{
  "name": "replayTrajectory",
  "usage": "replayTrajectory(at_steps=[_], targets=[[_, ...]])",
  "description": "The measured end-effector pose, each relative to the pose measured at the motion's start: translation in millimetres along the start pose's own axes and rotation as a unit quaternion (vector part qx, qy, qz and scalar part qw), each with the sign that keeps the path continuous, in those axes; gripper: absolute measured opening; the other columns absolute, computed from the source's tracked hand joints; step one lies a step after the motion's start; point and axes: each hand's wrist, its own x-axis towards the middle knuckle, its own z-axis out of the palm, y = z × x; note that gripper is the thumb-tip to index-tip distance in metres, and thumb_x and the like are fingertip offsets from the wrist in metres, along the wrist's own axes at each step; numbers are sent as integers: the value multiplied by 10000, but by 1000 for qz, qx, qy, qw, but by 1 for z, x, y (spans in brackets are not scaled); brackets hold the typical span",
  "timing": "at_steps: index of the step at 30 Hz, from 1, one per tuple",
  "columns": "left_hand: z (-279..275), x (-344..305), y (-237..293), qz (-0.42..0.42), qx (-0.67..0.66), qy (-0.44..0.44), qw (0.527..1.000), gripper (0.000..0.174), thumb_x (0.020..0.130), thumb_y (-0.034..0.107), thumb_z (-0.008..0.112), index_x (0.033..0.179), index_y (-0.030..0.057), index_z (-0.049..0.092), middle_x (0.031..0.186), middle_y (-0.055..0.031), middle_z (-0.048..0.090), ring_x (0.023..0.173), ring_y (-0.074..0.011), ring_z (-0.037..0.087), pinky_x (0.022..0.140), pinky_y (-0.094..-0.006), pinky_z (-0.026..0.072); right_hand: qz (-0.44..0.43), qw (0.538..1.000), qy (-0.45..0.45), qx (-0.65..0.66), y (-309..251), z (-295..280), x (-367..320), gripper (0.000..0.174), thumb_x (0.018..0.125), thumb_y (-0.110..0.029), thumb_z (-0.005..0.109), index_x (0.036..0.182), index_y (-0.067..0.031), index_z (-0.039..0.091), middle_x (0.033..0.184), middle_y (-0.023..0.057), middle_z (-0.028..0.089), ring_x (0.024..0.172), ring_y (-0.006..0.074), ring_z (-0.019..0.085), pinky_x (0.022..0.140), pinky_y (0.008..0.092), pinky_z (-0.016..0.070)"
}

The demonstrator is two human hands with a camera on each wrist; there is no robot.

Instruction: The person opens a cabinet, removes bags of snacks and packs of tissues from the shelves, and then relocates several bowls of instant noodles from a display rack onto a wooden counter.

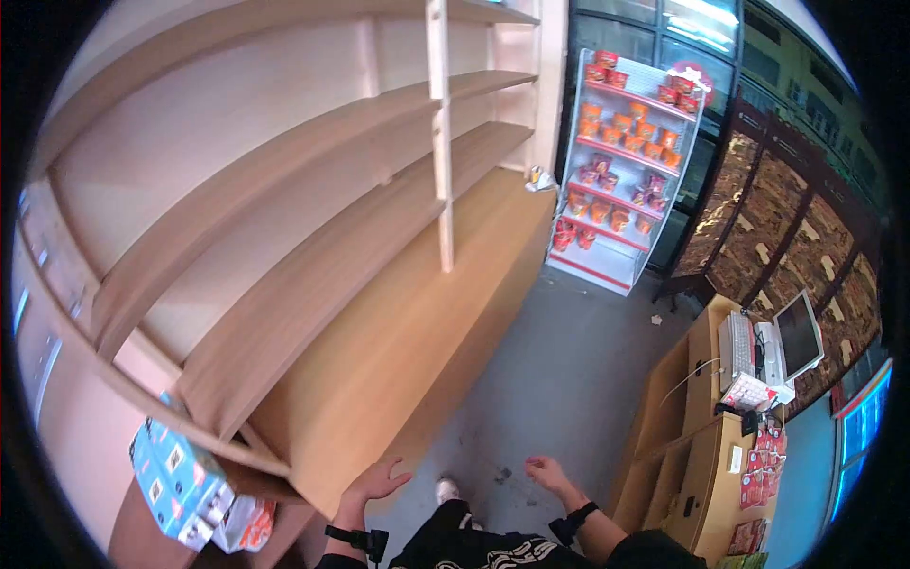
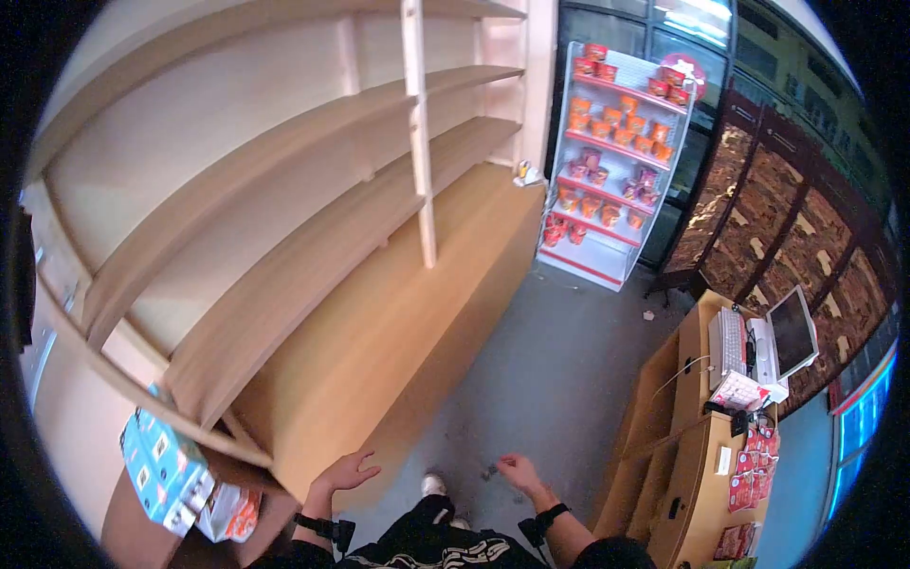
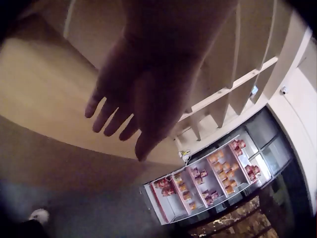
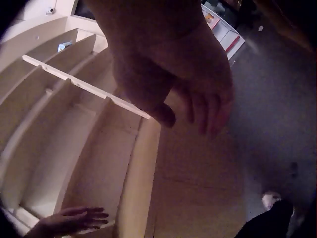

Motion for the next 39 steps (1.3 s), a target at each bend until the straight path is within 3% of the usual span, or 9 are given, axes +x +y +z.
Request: replayTrajectory(at_steps=[9, 14, 18, 24, 26, 30, 34, 38, 39], targets=[[-10, 251, -28, -62, 120, 124, 983, 639, 841, 369, 598, 1321, -19, 434, 1373, -232, 430, 1296, -337, 397, 1079, -408, 323, -25, 999, 11, 15, -81, -110, 86, 446, 857, -279, 621, 1212, -15, 561, 1068, 140, 656, 968, 222, 630, 834, 343, 496], [-50, 360, 95, 59, 54, 75, 994, 529, 796, 275, 616, 1215, -31, 516, 1193, -301, 525, 1107, -419, 510, 973, -433, 408, 18, 995, 90, 42, -66, -203, 139, 437, 846, -274, 633, 1186, -3, 585, 1020, 118, 671, 941, 180, 626, 815, 329, 498], [-24, 489, 62, 106, 24, 66, 992, 520, 812, 250, 600, 1243, -20, 492, 1235, -306, 501, 1121, -455, 491, 993, -451, 389, 56, 984, 160, 49, -62, -268, 173, 367, 889, -245, 613, 1151, 9, 570, 954, 62, 644, 822, 127, 593, 707, 272, 484], [-30, 550, 96, -25, 115, 37, 992, 818, 820, 413, 603, 1459, 72, 223, 1463, -299, 226, 1365, -469, 179, 1105, -474, 254, 56, 971, 199, 120, -106, -326, 219, 368, 880, -259, 619, 1148, -11, 575, 948, 51, 636, 806, 115, 591, 669, 275, 487], [-48, 543, 137, -217, 109, 75, 967, 878, 801, 478, 605, 1485, 141, 171, 1487, -304, 142, 1391, -452, 108, 1109, -511, 225, 58, 970, 204, 123, -117, -349, 246, 385, 858, -224, 621, 1162, 8, 576, 925, 79, 657, 823, 155, 618, 690, 284, 497], [-40, 585, 107, -206, 108, 51, 971, 814, 822, 430, 592, 1484, 179, 190, 1492, -306, 111, 1379, -477, 119, 1098, -551, 216, 49, 972, 198, 115, -141, -414, 318, 383, 854, -219, 620, 1165, 0, 576, 963, 87, 655, 850, 166, 617, 708, 295, 499], [-28, 647, 84, -122, 126, 117, 977, 703, 851, 284, 545, 1456, 85, 247, 1468, -292, 210, 1339, -472, 229, 1088, -507, 258, -32, 981, 191, 26, -187, -499, 419, 383, 861, -229, 634, 1171, -12, 570, 1007, 82, 646, 873, 150, 612, 734, 298, 499], [-33, 693, 94, -187, 63, 83, 977, 630, 852, 304, 536, 1375, -1, 364, 1389, -270, 381, 1294, -422, 355, 1086, -504, 239, -173, 966, 189, -36, -299, -587, 509, 359, 877, -176, 636, 1185, -17, 546, 1024, 65, 636, 860, 126, 602, 748, 291, 498], [-24, 717, 81, -288, 102, 33, 952, 646, 866, 375, 496, 1389, 21, 361, 1386, -248, 408, 1308, -409, 350, 1085, -534, 217, -195, 962, 185, -39, -338, -607, 521, 359, 877, -176, 636, 1185, -17, 546, 1024, 65, 636, 860, 126, 602, 748, 291, 498]])
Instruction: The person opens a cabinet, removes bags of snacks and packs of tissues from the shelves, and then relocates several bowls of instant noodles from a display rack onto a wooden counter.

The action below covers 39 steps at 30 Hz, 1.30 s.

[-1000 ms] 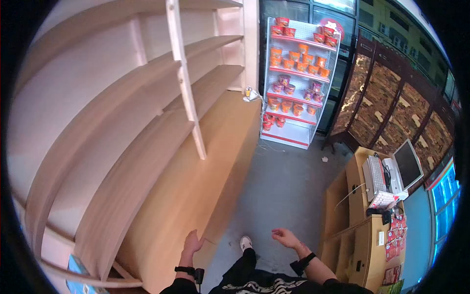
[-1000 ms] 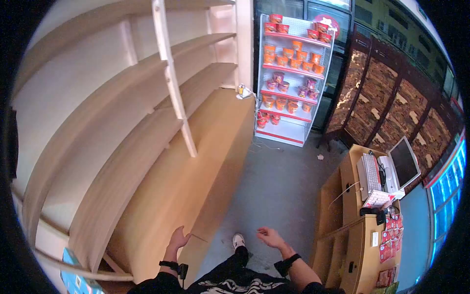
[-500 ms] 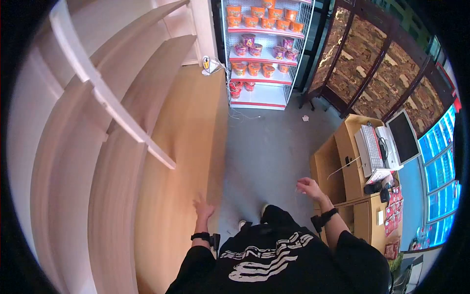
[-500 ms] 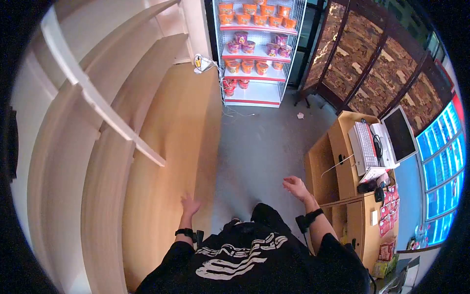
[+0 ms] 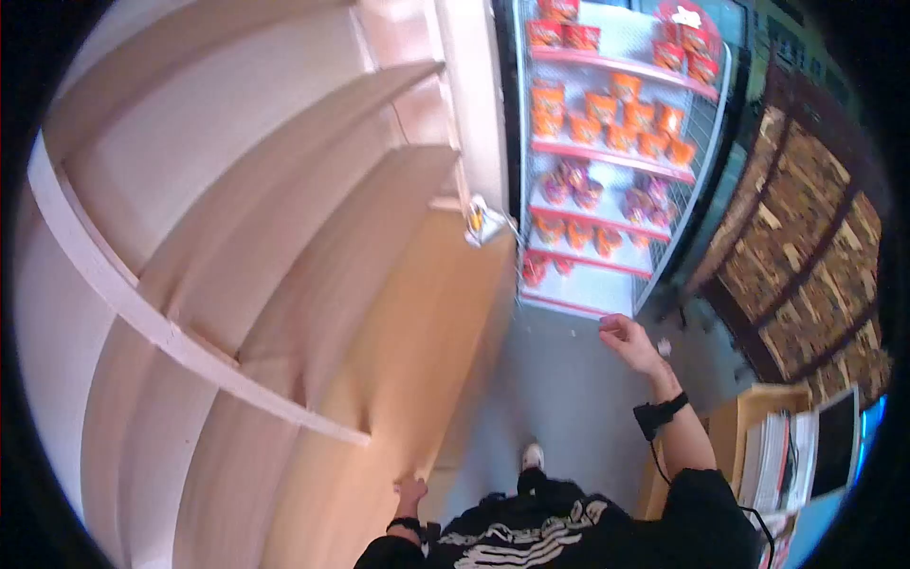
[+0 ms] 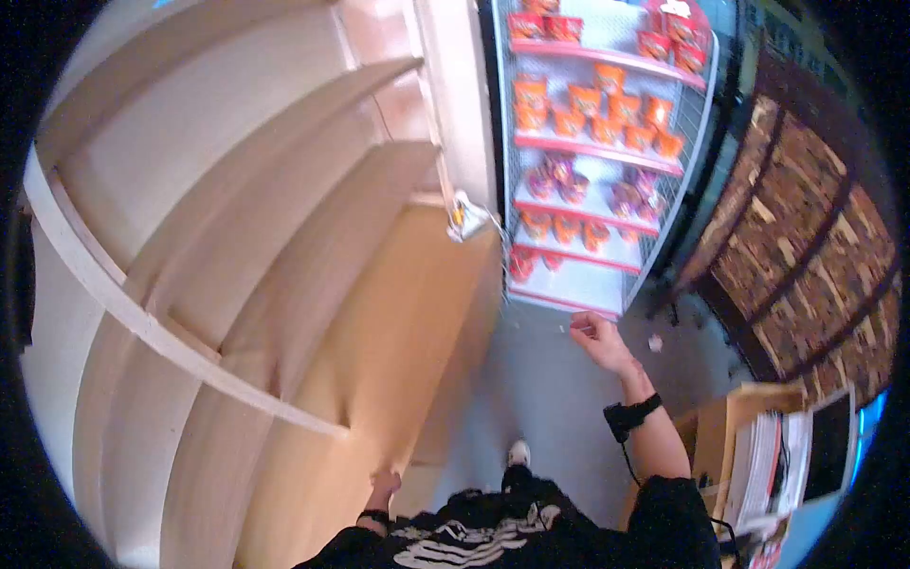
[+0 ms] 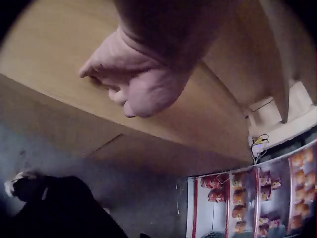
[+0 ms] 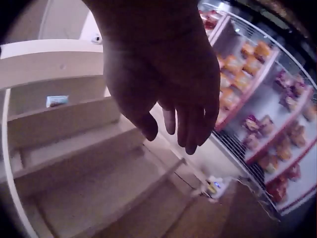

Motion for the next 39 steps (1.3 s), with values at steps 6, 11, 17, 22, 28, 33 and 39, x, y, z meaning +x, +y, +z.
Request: replayTrajectory(at_steps=[6, 11, 17, 22, 28, 33, 39], targets=[[-3, 22, -19, 96, -152, -54, 982, 740, 756, 503, 627, 1345, 88, 458, 1357, -176, 473, 1308, -336, 366, 1053, -479, 275, -244, 970, 21, -4, -186, -59, 149, 451, 836, -87, 660, 1249, -39, 486, 1132, 97, 604, 924, 153, 618, 751, 302, 501], [-55, -4, 25, -53, -126, -58, 989, 609, 802, 458, 593, 1315, 142, 500, 1333, -143, 513, 1275, -325, 427, 1022, -461, 351, -490, 870, 51, 7, -313, -56, 223, 668, 766, -125, 739, 1335, -40, 400, 1277, 114, 527, 1037, 194, 589, 850, 313, 469], [-78, 29, 55, -88, -163, 22, 982, 577, 804, 448, 574, 1314, 188, 504, 1340, -137, 508, 1304, -319, 385, 1036, -475, 324, -655, 748, 101, -31, -440, -35, 284, 767, 763, -159, 757, 1390, -51, 328, 1381, 106, 439, 1161, 219, 521, 900, 337, 439], [-79, 45, 52, -123, -187, 51, 973, 553, 806, 440, 558, 1314, 227, 508, 1345, -132, 504, 1329, -315, 349, 1048, -487, 301, -718, 686, 115, -9, -550, -24, 314, 892, 714, -273, 794, 1402, -35, 280, 1360, 184, 410, 1220, 301, 452, 981, 415, 397], [-32, 40, 28, -180, -209, 84, 958, 530, 808, 430, 540, 1313, 273, 512, 1352, -126, 500, 1359, -309, 307, 1063, -502, 274, -752, 648, 104, 61, -638, -5, 356, 1043, 666, -384, 834, 1409, 16, 220, 1367, 249, 357, 1294, 340, 350, 1070, 417, 302], [45, 63, 3, -232, -8, 23, 972, 471, 832, 393, 491, 1286, 274, 527, 1328, -112, 519, 1231, -393, 460, 961, -599, 358, -753, 639, 149, 39, -691, 20, 369, 1076, 668, -391, 829, 1427, 34, 196, 1431, 256, 298, 1348, 323, 289, 1103, 365, 258], [31, -8, 32, -211, -390, 224, 868, 422, 848, 407, 560, 1136, 109, 645, 1151, -189, 617, 1121, -353, 557, 956, -400, 448, -780, 619, -74, -60, -734, 15, 360, 1038, 717, -387, 795, 1456, -29, 161, 1483, 187, 248, 1387, 286, 216, 1126, 343, 202]])
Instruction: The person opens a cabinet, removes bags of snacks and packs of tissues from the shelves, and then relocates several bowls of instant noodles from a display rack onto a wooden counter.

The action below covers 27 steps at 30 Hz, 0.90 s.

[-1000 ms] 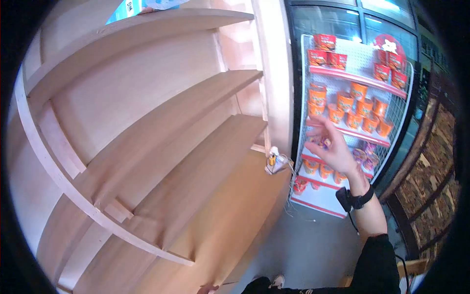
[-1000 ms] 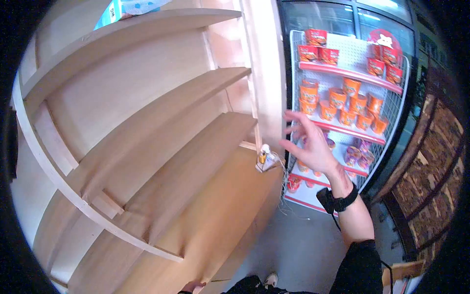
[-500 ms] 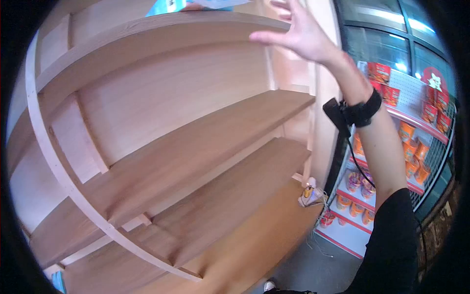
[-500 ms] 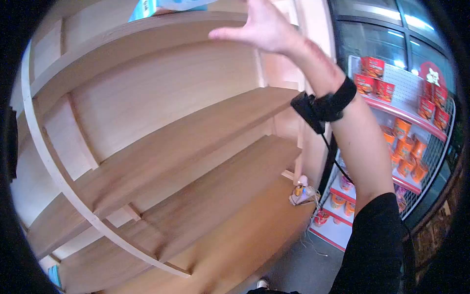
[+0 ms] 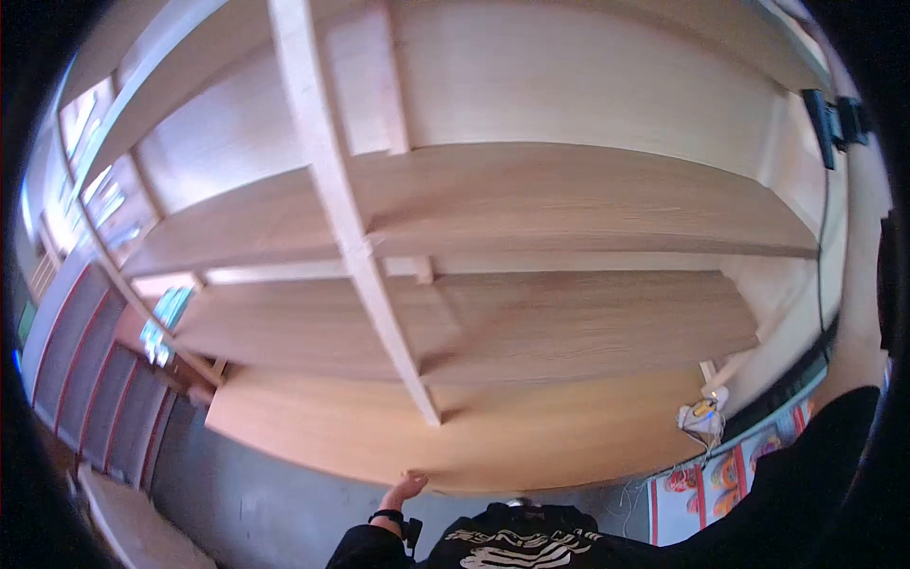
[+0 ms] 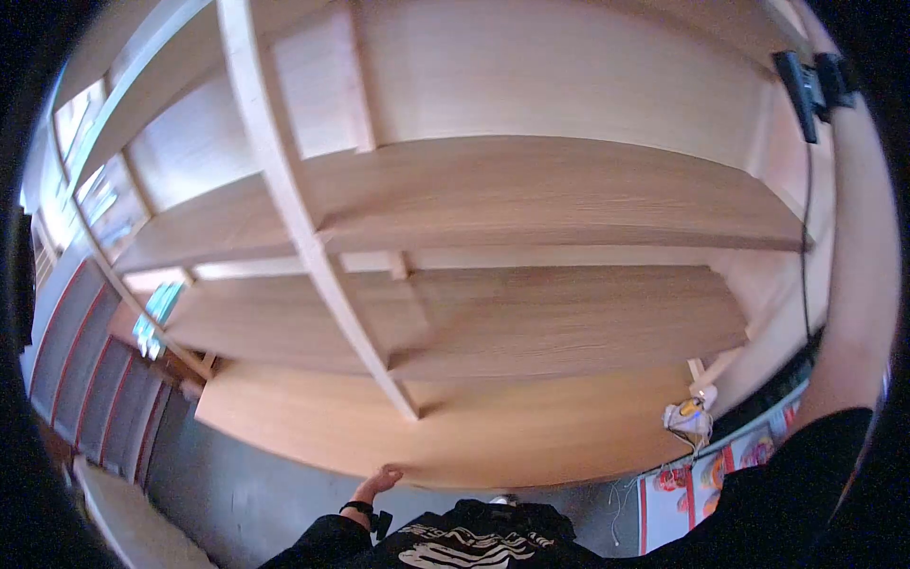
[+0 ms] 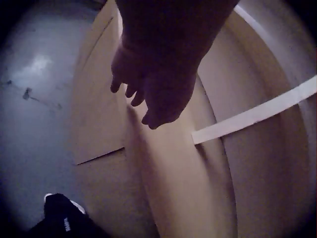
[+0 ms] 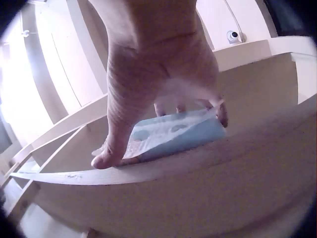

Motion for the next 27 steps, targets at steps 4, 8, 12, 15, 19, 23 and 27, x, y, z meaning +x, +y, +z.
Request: replayTrajectory(at_steps=[4, 8, 12, 15, 19, 23, 27], targets=[[5, -69, 7, -77, -40, 101, 991, 412, 835, 403, 593, 1138, 130, 650, 1106, -203, 632, 1067, -375, 583, 949, -423, 456, 38, 982, 54, -178, 2, 2, 13, 1172, 493, -492, 887, 1359, 67, 331, 1371, 285, 376, 1261, 333, 408, 1085, 440, 318], [27, -118, 9, -165, -52, 30, 984, 421, 827, 428, 570, 1140, 160, 655, 1101, -204, 635, 1067, -369, 587, 940, -422, 463, 41, 982, 49, -179, 6, -2, 25, 1152, 433, -518, 898, 1300, 76, 426, 1304, 266, 467, 1241, 351, 432, 1066, 434, 343], [67, -144, 10, -206, -93, 69, 972, 405, 820, 442, 568, 1118, 188, 669, 1095, -187, 641, 1067, -354, 588, 948, -418, 465, 82, 975, 99, -183, -31, 3, 9, 1142, 447, -533, 884, 1301, 68, 423, 1287, 280, 475, 1229, 359, 445, 1060, 434, 349], [98, -159, 18, -189, -96, 58, 976, 422, 836, 448, 550, 1120, 157, 665, 1115, -182, 634, 1079, -353, 581, 960, -411, 453, 70, 963, 160, -206, 0, -4, 4, 1102, 447, -539, 876, 1266, 58, 444, 1251, 269, 492, 1221, 375, 431, 1038, 453, 357], [123, -190, 29, -153, -104, 10, 983, 473, 870, 475, 507, 1154, 120, 640, 1165, -171, 617, 1112, -344, 564, 974, -402, 438, -58, 866, 281, -411, 3, 6, -14, 989, 428, -543, 867, 1139, 32, 491, 1118, 230, 517, 1080, 406, 464, 923, 499, 396], [121, -234, 40, -184, -113, 6, 976, 491, 874, 495, 514, 1187, 133, 622, 1161, -169, 623, 1120, -334, 563, 972, -400, 438, -72, 867, 384, -309, -14, 26, -66, 912, 437, -463, 891, 1082, 22, 467, 1078, 217, 479, 974, 395, 478, 859, 514, 398], [113, -270, 42, -199, -138, 14, 970, 516, 868, 494, 542, 1202, 107, 608, 1140, -150, 640, 1092, -305, 590, 957, -378, 451, -206, 822, 499, -181, -20, 50, -119, 919, 485, -313, 910, 1132, 40, 363, 1083, 233, 422, 963, 357, 483, 841, 521, 413]])
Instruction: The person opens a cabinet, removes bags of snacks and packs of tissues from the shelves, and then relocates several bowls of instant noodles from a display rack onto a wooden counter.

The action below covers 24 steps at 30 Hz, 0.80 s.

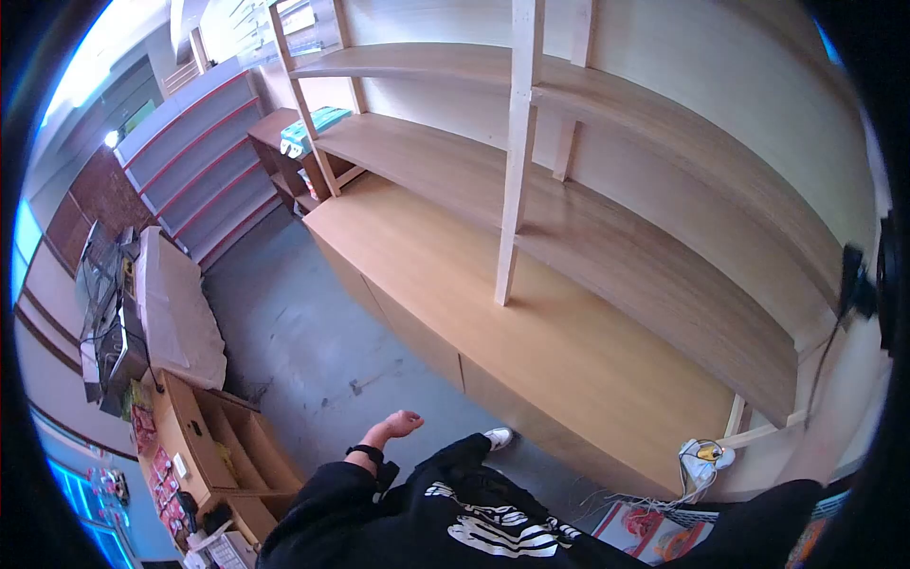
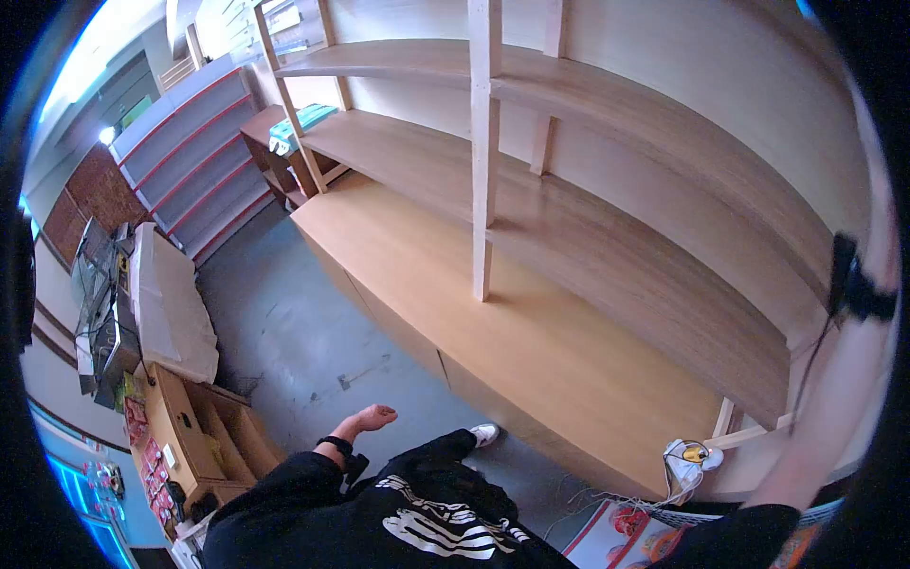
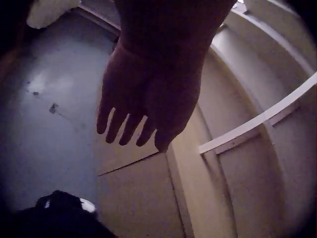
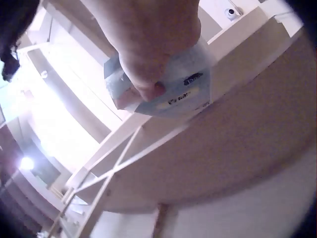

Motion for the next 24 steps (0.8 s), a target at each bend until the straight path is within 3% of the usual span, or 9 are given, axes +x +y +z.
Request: replayTrajectory(at_steps=[5, 9, 14, 16, 17, 19, 20, 23, 24], targets=[[-60, -45, 54, 74, -47, 37, 995, 559, 888, 453, 566, 1230, 10, 560, 1153, -157, 636, 1074, -247, 605, 940, -346, 462, 125, 984, 52, 114, -88, -93, -65, 791, 578, -281, 857, 1122, 0, 355, 1124, 212, 431, 1022, 345, 487, 873, 520, 408], [-120, -86, 137, 234, -200, 4, 951, 575, 930, 375, 561, 1352, 8, 429, 1289, -160, 544, 1194, -234, 515, 1004, -338, 408, 288, 948, 38, 134, -199, -178, -119, 657, 656, -290, 802, 1094, -45, 379, 1147, 180, 459, 1063, 339, 489, 910, 513, 400], [-190, -143, 194, 393, -282, -98, 869, 687, 919, 422, 556, 1428, 35, 304, 1389, -170, 440, 1294, -233, 411, 1053, -382, 355, 376, 882, -25, 284, -353, -217, -114, 490, 753, -301, 734, 1059, -101, 409, 1176, 140, 493, 1114, 333, 493, 955, 506, 389], [-221, -166, 191, 510, -323, -154, 782, 898, 848, 532, 603, 1470, 49, 171, 1441, -176, 361, 1311, -270, 386, 1052, -426, 348, 371, 847, -69, 374, -407, -198, -91, 424, 791, -306, 707, 1045, -123, 421, 1188, 124, 507, 1134, 330, 494, 974, 503, 385], [-234, -172, 183, 511, -324, -150, 782, 898, 848, 532, 603, 1470, 49, 171, 1441, -176, 361, 1311, -270, 386, 1052, -426, 348, 355, 829, -94, 421, -437, -183, -76, 391, 811, -308, 693, 1039, -135, 427, 1194, 116, 513, 1145, 329, 495, 983, 501, 383], [-259, -181, 155, 532, -446, -149, 704, 1061, 780, 601, 642, 1486, 83, 43, 1475, -189, 276, 1309, -304, 370, 1042, -474, 336, 264, 776, -157, 551, -493, -158, -44, 406, 793, -308, 708, 1063, -149, 449, 1185, 94, 529, 1102, 305, 510, 911, 477, 410], [-271, -184, 137, 508, -480, -148, 700, 1145, 746, 644, 646, 1482, 91, -35, 1476, -187, 252, 1308, -307, 369, 1035, -477, 341, 250, 747, -186, 587, -529, -147, -33, 446, 754, -303, 735, 1072, -151, 462, 1180, 80, 536, 1093, 288, 512, 894, 462, 409], [-292, -168, 69, 281, -609, -20, 742, 843, 841, 582, 575, 1425, 65, 258, 1373, -136, 429, 1234, -264, 456, 979, -454, 405, 188, 665, -286, 663, -640, -125, 0, 588, 628, -272, 799, 1113, -152, 490, 1187, 41, 540, 1105, 236, 505, 908, 419, 393], [-297, -161, 43, 275, -612, -19, 741, 843, 841, 582, 575, 1425, 65, 258, 1373, -136, 429, 1234, -264, 456, 979, -454, 405, 189, 660, -289, 667, -674, -121, 9, 588, 628, -272, 799, 1113, -152, 490, 1187, 41, 540, 1105, 236, 505, 908, 419, 393]])
